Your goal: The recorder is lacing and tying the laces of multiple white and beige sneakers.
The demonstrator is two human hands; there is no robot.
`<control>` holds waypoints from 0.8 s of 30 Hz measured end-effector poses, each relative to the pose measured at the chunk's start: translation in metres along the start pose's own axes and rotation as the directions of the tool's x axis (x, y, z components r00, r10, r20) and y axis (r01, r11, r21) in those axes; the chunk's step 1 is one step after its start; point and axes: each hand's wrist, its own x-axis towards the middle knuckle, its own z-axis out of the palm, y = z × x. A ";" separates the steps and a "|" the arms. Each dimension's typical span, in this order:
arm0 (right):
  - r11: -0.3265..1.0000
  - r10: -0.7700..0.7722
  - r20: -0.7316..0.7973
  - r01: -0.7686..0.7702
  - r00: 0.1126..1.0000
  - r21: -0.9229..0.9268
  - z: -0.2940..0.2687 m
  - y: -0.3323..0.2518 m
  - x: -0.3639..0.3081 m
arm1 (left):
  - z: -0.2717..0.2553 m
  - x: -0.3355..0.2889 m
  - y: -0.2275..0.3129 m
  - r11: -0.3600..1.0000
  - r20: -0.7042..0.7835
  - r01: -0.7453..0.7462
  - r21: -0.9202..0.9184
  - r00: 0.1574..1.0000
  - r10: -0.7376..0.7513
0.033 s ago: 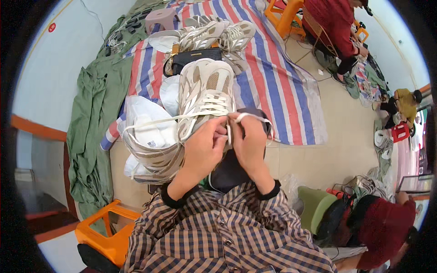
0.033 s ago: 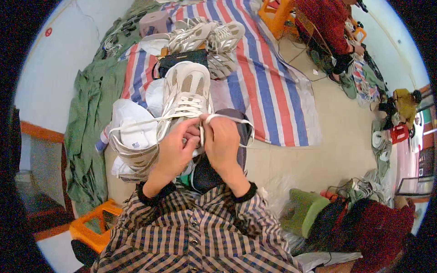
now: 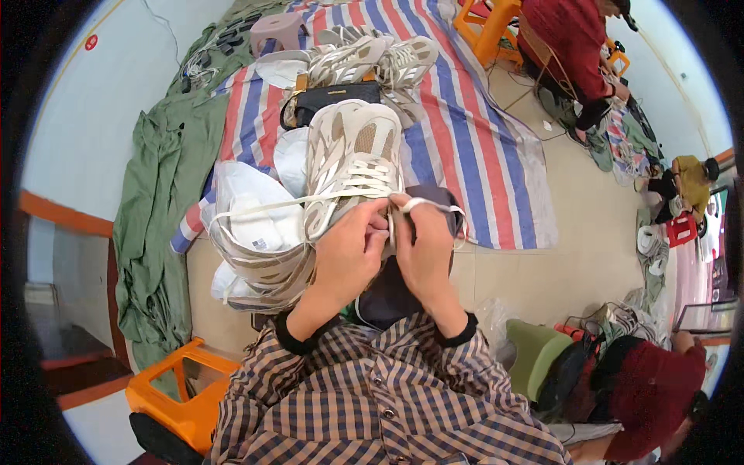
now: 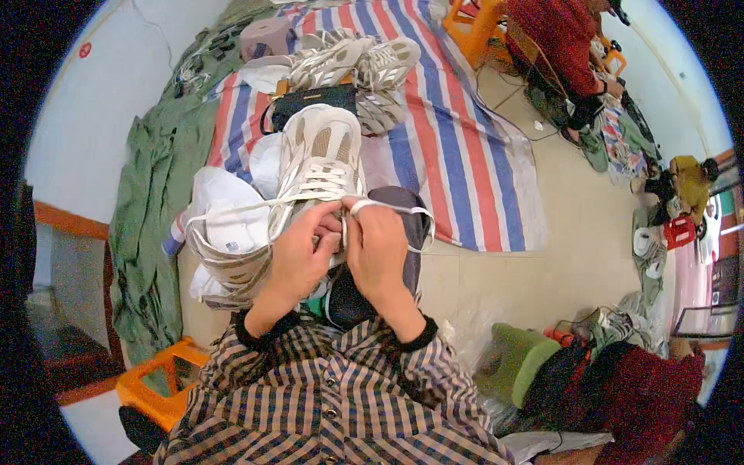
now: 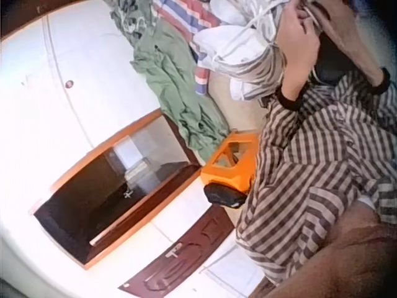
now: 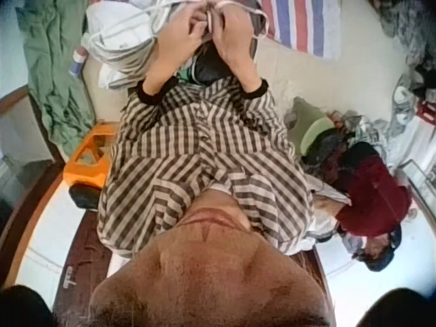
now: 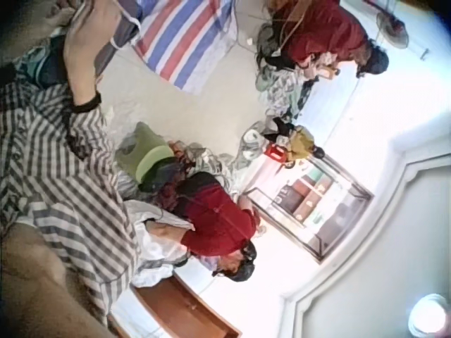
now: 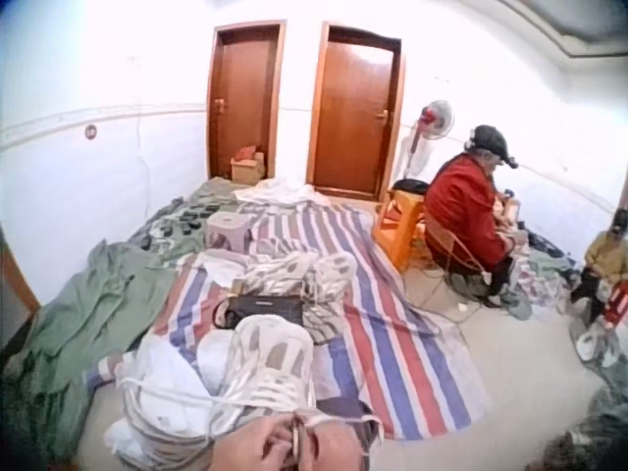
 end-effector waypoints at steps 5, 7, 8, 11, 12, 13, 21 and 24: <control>0.995 -0.090 0.010 0.090 0.996 -0.034 0.006 -0.009 -0.022 | -0.002 0.000 -0.007 0.997 -0.013 -0.036 0.062 0.999 0.037; 0.994 -0.054 0.050 0.059 0.997 -0.097 0.008 -0.011 -0.023 | -0.002 0.000 -0.005 0.996 -0.011 -0.036 0.081 0.999 0.037; 0.998 -0.031 0.019 0.032 0.999 -0.052 0.007 -0.006 -0.021 | -0.001 0.001 -0.003 0.996 0.000 -0.051 0.076 0.999 0.051; 0.998 0.048 0.044 -0.046 0.998 -0.047 -0.001 -0.003 -0.016 | 0.003 0.002 -0.007 0.993 0.004 -0.081 0.088 0.997 0.081; 0.996 -0.008 0.018 0.010 1.000 -0.087 0.001 0.001 -0.016 | 0.004 0.001 -0.008 0.990 0.003 -0.101 0.095 0.995 0.101; 0.997 -0.012 0.021 0.014 1.000 -0.082 0.004 0.002 -0.014 | 0.005 0.001 -0.009 0.987 0.003 -0.121 0.102 0.993 0.121; 0.984 -0.029 0.103 0.047 0.994 -0.172 0.014 0.019 -0.001 | 0.008 0.002 -0.006 0.968 -0.035 -0.137 0.212 0.988 0.148; 0.998 -0.028 0.136 0.036 0.990 -0.058 0.004 0.020 -0.005 | 0.007 0.003 -0.007 0.973 -0.035 -0.133 0.189 0.989 0.142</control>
